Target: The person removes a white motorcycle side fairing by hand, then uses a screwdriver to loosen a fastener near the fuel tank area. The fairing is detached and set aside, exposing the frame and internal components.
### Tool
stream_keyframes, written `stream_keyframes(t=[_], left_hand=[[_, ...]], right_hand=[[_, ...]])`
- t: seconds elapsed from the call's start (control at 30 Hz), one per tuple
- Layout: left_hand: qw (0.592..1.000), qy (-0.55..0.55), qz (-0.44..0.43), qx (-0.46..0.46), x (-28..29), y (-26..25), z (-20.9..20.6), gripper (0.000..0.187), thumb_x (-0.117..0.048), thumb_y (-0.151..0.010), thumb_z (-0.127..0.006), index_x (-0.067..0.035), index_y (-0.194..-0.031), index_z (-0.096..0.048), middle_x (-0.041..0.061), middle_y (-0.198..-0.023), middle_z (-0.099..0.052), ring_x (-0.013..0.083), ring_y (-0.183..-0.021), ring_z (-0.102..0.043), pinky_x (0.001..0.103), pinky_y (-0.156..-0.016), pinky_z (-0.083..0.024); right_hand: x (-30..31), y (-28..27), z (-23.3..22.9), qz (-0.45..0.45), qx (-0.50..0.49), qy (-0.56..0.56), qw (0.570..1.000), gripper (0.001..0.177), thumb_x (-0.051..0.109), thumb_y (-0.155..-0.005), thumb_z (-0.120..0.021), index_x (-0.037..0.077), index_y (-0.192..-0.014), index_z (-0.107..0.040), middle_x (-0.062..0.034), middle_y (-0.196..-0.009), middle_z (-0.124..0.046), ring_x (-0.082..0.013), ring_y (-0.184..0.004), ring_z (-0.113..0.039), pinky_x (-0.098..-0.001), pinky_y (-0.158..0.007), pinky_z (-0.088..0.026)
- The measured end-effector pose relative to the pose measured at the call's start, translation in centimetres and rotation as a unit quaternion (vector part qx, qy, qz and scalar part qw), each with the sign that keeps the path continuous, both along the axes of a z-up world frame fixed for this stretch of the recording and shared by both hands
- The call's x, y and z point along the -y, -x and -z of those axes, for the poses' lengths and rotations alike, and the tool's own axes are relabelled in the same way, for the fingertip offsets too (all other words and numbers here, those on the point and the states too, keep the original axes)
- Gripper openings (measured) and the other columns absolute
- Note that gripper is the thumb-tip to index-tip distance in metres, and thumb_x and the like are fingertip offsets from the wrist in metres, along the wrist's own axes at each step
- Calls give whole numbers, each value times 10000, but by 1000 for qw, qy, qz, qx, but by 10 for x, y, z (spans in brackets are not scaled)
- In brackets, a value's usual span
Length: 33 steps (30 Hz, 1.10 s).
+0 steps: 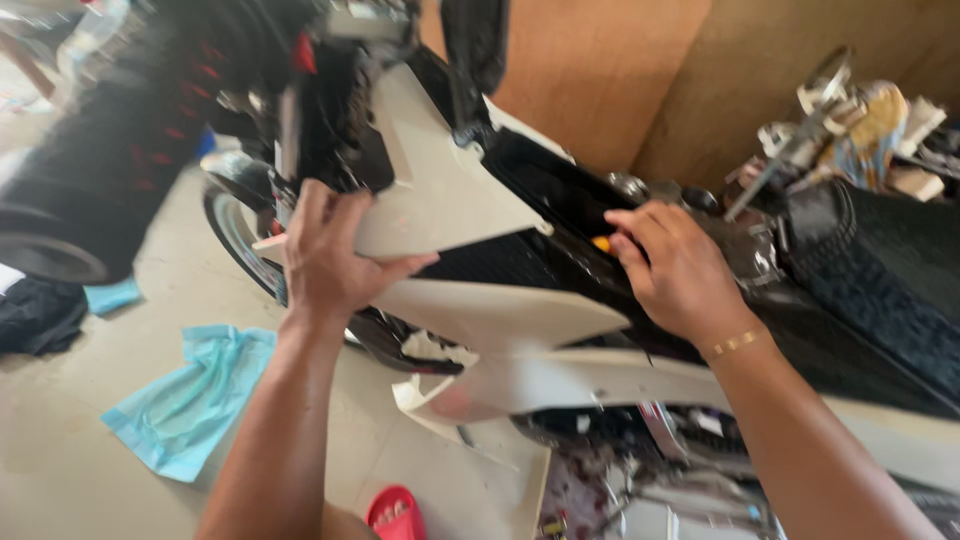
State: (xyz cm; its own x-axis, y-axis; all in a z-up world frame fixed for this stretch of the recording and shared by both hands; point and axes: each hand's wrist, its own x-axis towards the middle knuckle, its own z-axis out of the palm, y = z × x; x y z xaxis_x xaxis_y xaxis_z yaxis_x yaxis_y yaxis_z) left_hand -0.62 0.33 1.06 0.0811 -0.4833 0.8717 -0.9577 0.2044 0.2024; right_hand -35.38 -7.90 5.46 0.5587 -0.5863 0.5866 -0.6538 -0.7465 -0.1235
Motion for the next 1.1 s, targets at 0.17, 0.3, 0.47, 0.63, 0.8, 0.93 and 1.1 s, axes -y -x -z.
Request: stream_keyframes(t=[0.17, 0.3, 0.47, 0.63, 0.8, 0.93, 1.1], left_hand=[[999, 27, 4, 16, 2, -5, -2, 818, -562, -543, -983, -12, -1080, -705, 115, -993, -531, 319, -890, -603, 460, -738, -514], [1000, 2, -1, -13, 3, -3, 8, 803, -567, -550, -980, -36, -1089, -713, 110, -997, -534, 304, -868, -606, 463, -755, -520], [1000, 23, -11, 18, 6, -5, 8, 823, -590, -582, -969, -45, -1133, -689, 101, -1036, -528, 319, -957, -605, 468, -832, -511], [999, 9, -29, 10, 1, -4, 15, 877, -657, -635, -939, -53, -1205, -659, 123, -1116, -544, 341, -1051, -578, 493, -914, -490], [991, 99, -89, -15, -16, 39, 44, 1034, -647, -708, -889, 31, -1377, -488, 239, -1344, -517, 402, -1233, -497, 543, -1029, -398], [954, 62, 1, -294, -53, 127, 94, 774, -496, -817, -902, -46, -1302, -499, 153, -1230, -552, 300, -1200, -541, 447, -1065, -465], [843, -186, 18, -505, -72, 189, 121, 967, -510, -699, -889, 34, -1376, -462, 223, -1363, -510, 340, -1281, -475, 433, -1041, -398]], right_hand=[[4, -6, -6, -2, 8, 0, 1000, 222, 139, -961, -655, 58, -1165, -690, -127, -1050, -658, -345, -1044, -622, -438, -901, -506], [-22, 2, -8, 1, -16, 43, 999, 381, 218, -870, -726, 63, -1213, -668, -141, -1123, -634, -345, -1097, -608, -451, -960, -494], [-63, 10, 0, 98, -151, 130, 975, 852, 421, -621, -816, 42, -1356, -608, -182, -1269, -598, -354, -1209, -531, -486, -1077, -407], [-67, 11, 11, 144, -220, 122, 957, 902, 410, -623, -837, 7, -1386, -574, -179, -1334, -590, -319, -1224, -527, -476, -1130, -380], [-72, 9, 7, 151, -248, 127, 948, 932, 433, -621, -836, 8, -1407, -571, -173, -1365, -587, -303, -1231, -538, -452, -1121, -388], [-78, 8, 5, 167, -266, 130, 941, 919, 425, -653, -835, 18, -1435, -574, -144, -1399, -577, -267, -1252, -531, -412, -1056, -420], [-90, 15, 11, 191, -233, 144, 942, 942, 460, -602, -847, 37, -1406, -598, -141, -1362, -565, -297, -1254, -494, -436, -1035, -412]])
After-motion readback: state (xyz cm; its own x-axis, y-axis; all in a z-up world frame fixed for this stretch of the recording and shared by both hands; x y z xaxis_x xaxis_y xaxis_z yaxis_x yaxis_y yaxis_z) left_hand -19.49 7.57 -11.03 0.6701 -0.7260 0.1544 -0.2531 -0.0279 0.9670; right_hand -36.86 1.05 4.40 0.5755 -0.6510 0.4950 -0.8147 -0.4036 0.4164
